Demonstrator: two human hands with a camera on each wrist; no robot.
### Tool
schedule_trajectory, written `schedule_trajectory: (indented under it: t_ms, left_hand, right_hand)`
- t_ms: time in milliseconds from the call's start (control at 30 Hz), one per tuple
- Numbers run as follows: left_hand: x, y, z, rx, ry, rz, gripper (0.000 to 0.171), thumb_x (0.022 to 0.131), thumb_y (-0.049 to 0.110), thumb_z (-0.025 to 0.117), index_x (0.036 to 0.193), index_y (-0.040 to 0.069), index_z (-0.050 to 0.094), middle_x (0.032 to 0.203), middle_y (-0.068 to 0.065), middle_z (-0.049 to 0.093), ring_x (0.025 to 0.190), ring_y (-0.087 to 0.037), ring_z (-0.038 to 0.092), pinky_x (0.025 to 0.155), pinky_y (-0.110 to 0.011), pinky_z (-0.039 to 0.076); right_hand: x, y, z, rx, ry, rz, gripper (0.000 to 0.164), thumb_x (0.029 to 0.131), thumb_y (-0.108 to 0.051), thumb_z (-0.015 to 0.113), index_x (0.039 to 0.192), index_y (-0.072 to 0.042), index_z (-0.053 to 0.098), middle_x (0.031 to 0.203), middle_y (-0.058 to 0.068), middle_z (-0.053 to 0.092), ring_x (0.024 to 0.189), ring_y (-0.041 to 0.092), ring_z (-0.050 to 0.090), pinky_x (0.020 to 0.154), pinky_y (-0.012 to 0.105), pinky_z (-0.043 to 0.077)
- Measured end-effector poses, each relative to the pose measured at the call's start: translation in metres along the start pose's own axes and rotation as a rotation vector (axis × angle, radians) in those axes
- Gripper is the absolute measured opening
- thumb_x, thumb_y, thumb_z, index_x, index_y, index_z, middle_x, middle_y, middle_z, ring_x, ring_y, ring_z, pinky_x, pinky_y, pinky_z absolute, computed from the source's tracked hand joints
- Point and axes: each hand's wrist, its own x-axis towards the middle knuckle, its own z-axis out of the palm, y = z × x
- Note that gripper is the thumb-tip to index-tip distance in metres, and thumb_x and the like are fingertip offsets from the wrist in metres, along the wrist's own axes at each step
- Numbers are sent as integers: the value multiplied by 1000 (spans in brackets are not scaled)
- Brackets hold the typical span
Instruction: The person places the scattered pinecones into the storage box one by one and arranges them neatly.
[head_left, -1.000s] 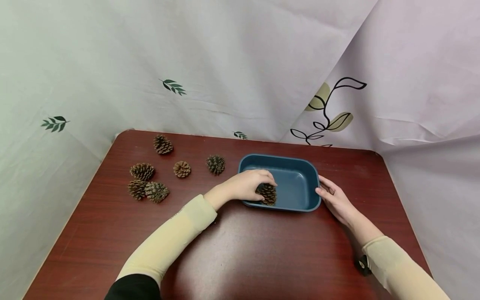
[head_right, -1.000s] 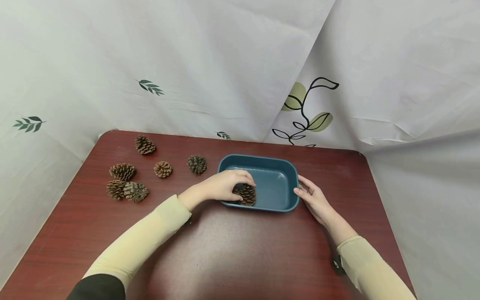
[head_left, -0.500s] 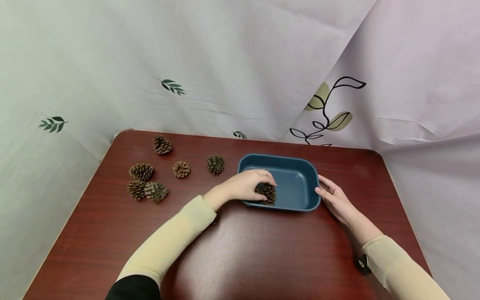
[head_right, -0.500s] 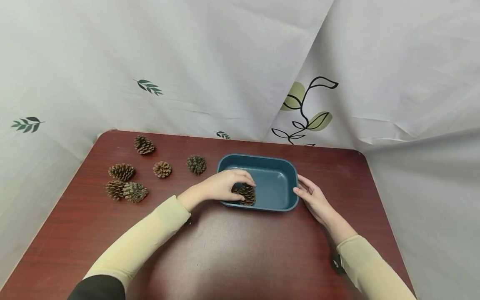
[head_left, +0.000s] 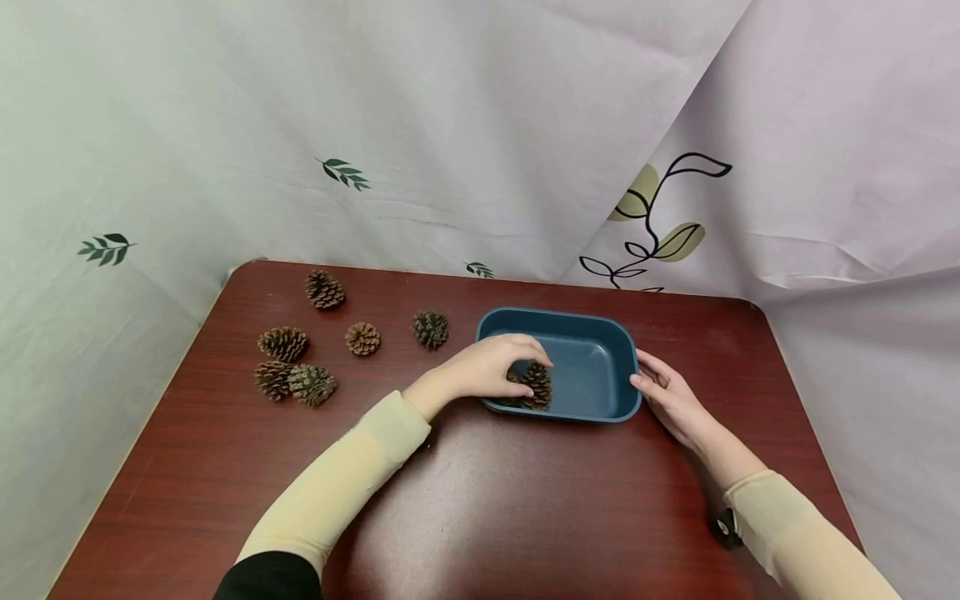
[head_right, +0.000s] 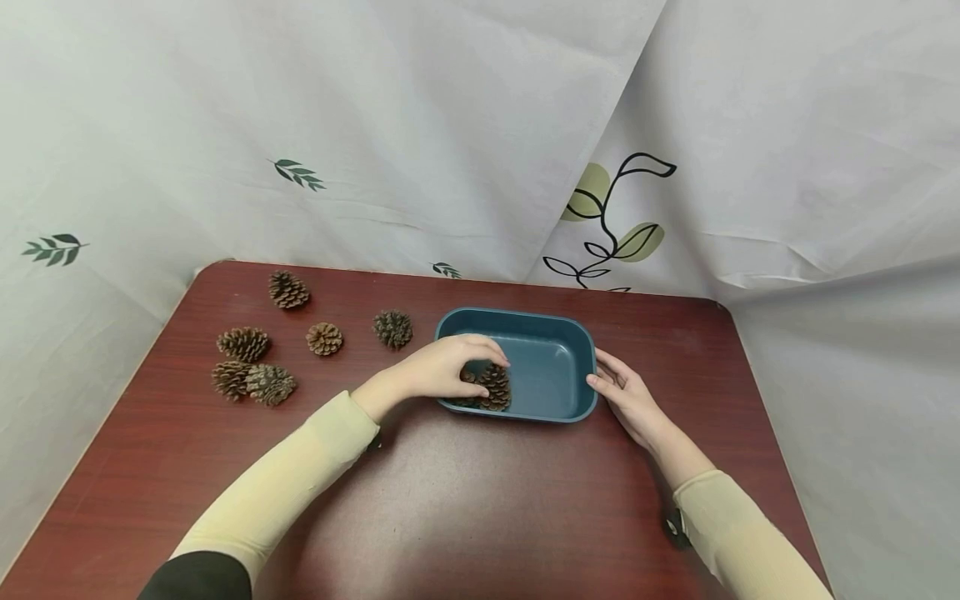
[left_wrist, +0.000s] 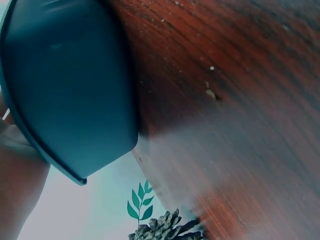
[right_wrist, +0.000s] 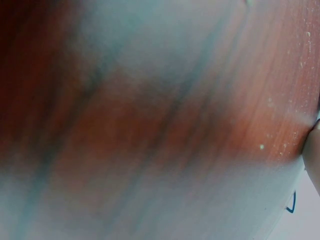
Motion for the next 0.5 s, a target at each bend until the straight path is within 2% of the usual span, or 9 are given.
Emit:
schedule_trajectory:
  t_ms: [200, 500]
  left_hand:
    - [-9, 0, -7, -32, 65, -20, 42, 96, 22, 82, 135, 10, 72, 140, -3, 68, 136, -23, 62, 117, -38, 52]
    - [-27, -4, -22, -75, 170, -58, 43, 93, 15, 84, 135, 9, 72, 139, -6, 68, 134, -24, 63, 115, -42, 54]
  right_hand:
    - [1, 2, -1, 5, -3, -5, 57, 112, -5, 51, 163, 3, 29, 139, -25, 60, 129, -13, 56, 105, 7, 49]
    - [-1, -3, 2, -5, 8, 13, 63, 112, -7, 51, 164, 10, 20, 137, -26, 60, 128, -14, 56, 104, 6, 49]
